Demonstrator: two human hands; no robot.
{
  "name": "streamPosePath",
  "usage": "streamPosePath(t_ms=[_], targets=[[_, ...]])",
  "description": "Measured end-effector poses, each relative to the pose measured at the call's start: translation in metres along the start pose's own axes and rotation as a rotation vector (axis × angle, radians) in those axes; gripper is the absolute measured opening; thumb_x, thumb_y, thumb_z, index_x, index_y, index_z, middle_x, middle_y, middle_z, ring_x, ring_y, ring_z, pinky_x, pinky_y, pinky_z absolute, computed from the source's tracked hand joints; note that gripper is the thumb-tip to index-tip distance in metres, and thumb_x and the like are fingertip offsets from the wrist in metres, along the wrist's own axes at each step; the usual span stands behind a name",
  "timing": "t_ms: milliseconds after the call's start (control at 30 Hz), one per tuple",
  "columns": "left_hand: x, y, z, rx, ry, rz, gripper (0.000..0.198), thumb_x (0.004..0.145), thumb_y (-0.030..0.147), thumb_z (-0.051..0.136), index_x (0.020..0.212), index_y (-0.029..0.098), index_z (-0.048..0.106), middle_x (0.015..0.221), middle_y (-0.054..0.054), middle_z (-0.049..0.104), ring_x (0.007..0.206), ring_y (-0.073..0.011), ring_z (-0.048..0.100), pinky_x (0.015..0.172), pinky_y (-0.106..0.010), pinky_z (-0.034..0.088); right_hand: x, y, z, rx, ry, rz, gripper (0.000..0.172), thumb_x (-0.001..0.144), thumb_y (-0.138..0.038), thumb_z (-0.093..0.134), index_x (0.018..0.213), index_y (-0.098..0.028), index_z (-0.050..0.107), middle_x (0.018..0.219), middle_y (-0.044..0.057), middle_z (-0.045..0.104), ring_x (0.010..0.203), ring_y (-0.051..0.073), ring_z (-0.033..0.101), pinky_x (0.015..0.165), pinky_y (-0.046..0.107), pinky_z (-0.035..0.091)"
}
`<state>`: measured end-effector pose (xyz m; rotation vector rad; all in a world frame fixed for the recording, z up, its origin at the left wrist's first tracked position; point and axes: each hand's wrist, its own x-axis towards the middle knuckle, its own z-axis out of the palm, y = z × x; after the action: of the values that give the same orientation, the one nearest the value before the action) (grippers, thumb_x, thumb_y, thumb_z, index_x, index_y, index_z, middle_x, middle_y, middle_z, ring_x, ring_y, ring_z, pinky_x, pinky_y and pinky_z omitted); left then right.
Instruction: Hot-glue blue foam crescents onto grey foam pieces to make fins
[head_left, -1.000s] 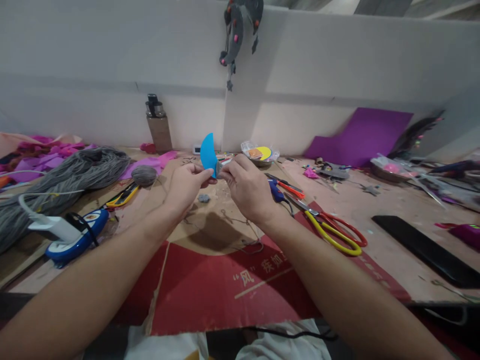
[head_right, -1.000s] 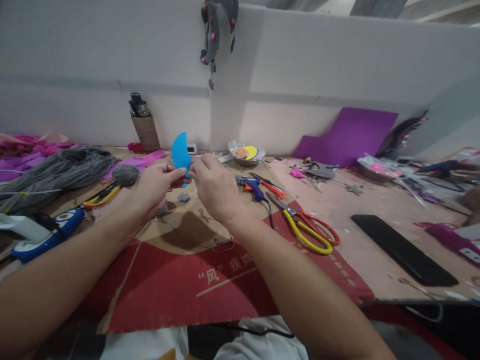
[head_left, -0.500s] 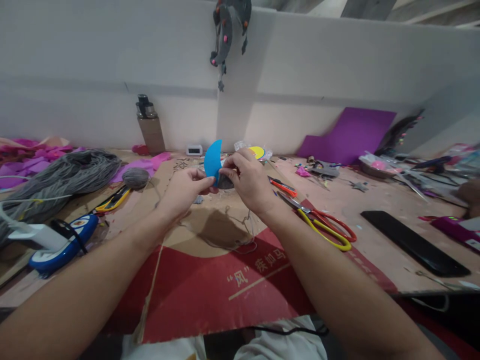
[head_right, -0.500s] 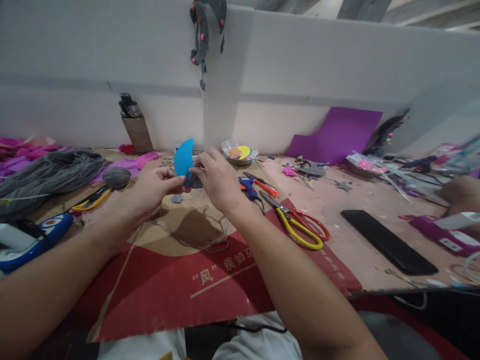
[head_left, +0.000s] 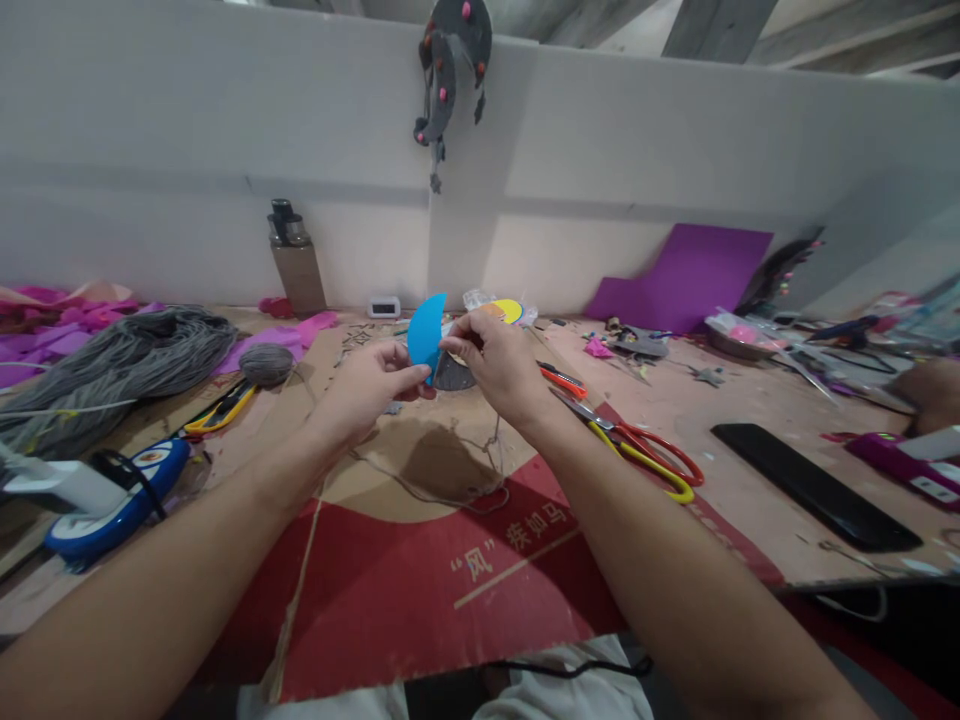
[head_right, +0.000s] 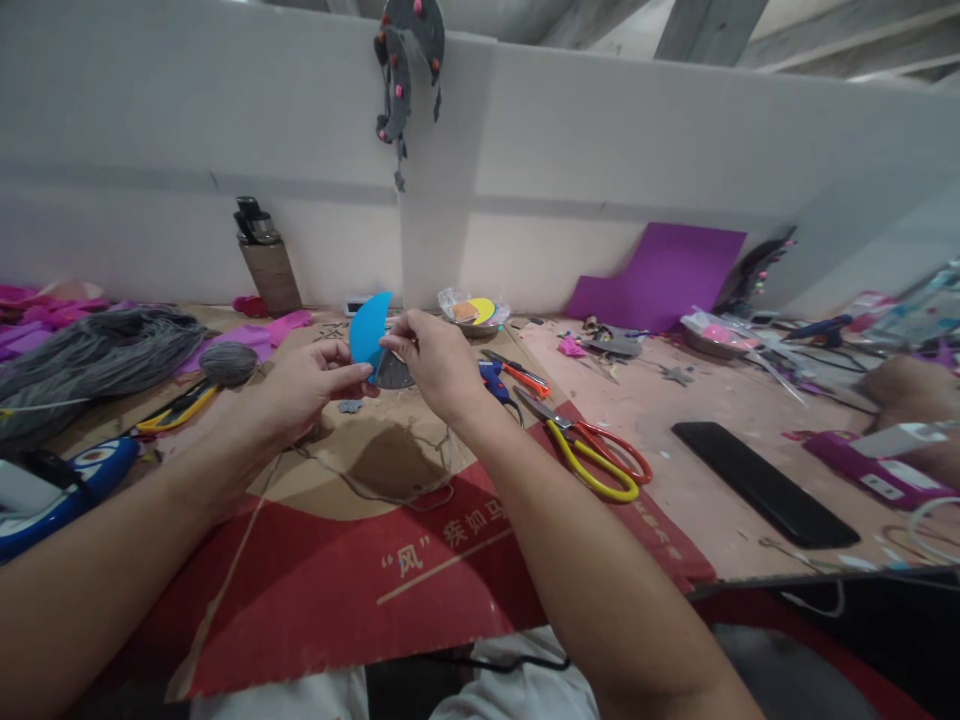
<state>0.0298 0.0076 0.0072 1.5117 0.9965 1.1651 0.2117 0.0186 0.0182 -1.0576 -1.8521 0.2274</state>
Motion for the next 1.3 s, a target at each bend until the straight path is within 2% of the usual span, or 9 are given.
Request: streamPosePath(t_ms=[267, 500, 733, 967, 1133, 1300], targets=[[-0.0032, 0.0051, 0.0018, -0.115, -0.036, -0.011, 0.023, 0.067, 0.034, 0.079, 0.075, 0.017, 0.065, 0.074, -0.004, 0.069, 0.065, -0.0167, 0.068, 0.065, -0.029, 0.050, 0.0007, -0.0022, 0.0020, 0.206, 0.053, 0.082, 0.018, 0.084, -0.034, 0.060, 0.075, -0.020, 0.054, 0.074, 0.000, 0.061, 0.069, 0.014, 0.052, 0.067, 0.029, 0.040], [-0.0054, 0.0062, 0.0038, -0.224, -0.052, -0.023, 0.027, 0.065, 0.034, 0.082, 0.076, 0.017, 0.065, 0.073, -0.003, 0.068, 0.064, -0.0150, 0.067, 0.067, -0.028, 0.050, 0.0040, 0.0010, 0.0049, 0.462, 0.024, 0.190, 0.021, 0.080, -0.036, 0.063, 0.072, -0.019, 0.054, 0.067, -0.002, 0.055, 0.062, 0.011, 0.047, 0.060, 0.026, 0.038], [-0.0049, 0.0080, 0.0025, -0.237, -0.077, -0.093, 0.031, 0.063, 0.033, 0.084, 0.071, 0.015, 0.060, 0.067, -0.001, 0.065, 0.064, -0.0147, 0.067, 0.065, -0.026, 0.048, 0.0044, 0.0035, 0.0061, 0.443, 0.030, 0.182, 0.025, 0.079, -0.037, 0.064, 0.069, -0.018, 0.052, 0.063, -0.004, 0.052, 0.059, 0.009, 0.044, 0.058, 0.025, 0.036], [-0.0041, 0.0065, -0.0003, -0.190, -0.102, -0.108, 0.032, 0.059, 0.030, 0.086, 0.072, 0.015, 0.061, 0.068, -0.001, 0.066, 0.065, -0.0145, 0.065, 0.065, -0.027, 0.046, 0.0042, 0.0045, 0.0071, 0.420, 0.010, 0.155, 0.024, 0.079, -0.037, 0.064, 0.070, -0.018, 0.053, 0.064, -0.004, 0.053, 0.059, 0.009, 0.046, 0.058, 0.026, 0.036], [-0.0026, 0.0042, -0.0008, -0.140, -0.101, -0.129, 0.028, 0.061, 0.029, 0.084, 0.075, 0.016, 0.063, 0.070, -0.003, 0.068, 0.064, -0.0142, 0.064, 0.061, -0.026, 0.043, 0.0038, 0.0051, 0.0080, 0.438, -0.010, 0.145, 0.024, 0.079, -0.037, 0.064, 0.070, -0.018, 0.054, 0.064, -0.003, 0.054, 0.060, 0.009, 0.046, 0.058, 0.026, 0.035], [-0.0011, 0.0041, -0.0014, -0.114, -0.112, -0.098, 0.023, 0.064, 0.023, 0.079, 0.082, 0.016, 0.066, 0.072, -0.003, 0.069, 0.065, -0.0135, 0.062, 0.059, -0.025, 0.041, 0.0041, -0.0003, 0.0068, 0.562, -0.050, 0.244, 0.024, 0.076, -0.038, 0.066, 0.069, -0.018, 0.054, 0.063, -0.004, 0.053, 0.057, 0.008, 0.044, 0.057, 0.025, 0.035]])
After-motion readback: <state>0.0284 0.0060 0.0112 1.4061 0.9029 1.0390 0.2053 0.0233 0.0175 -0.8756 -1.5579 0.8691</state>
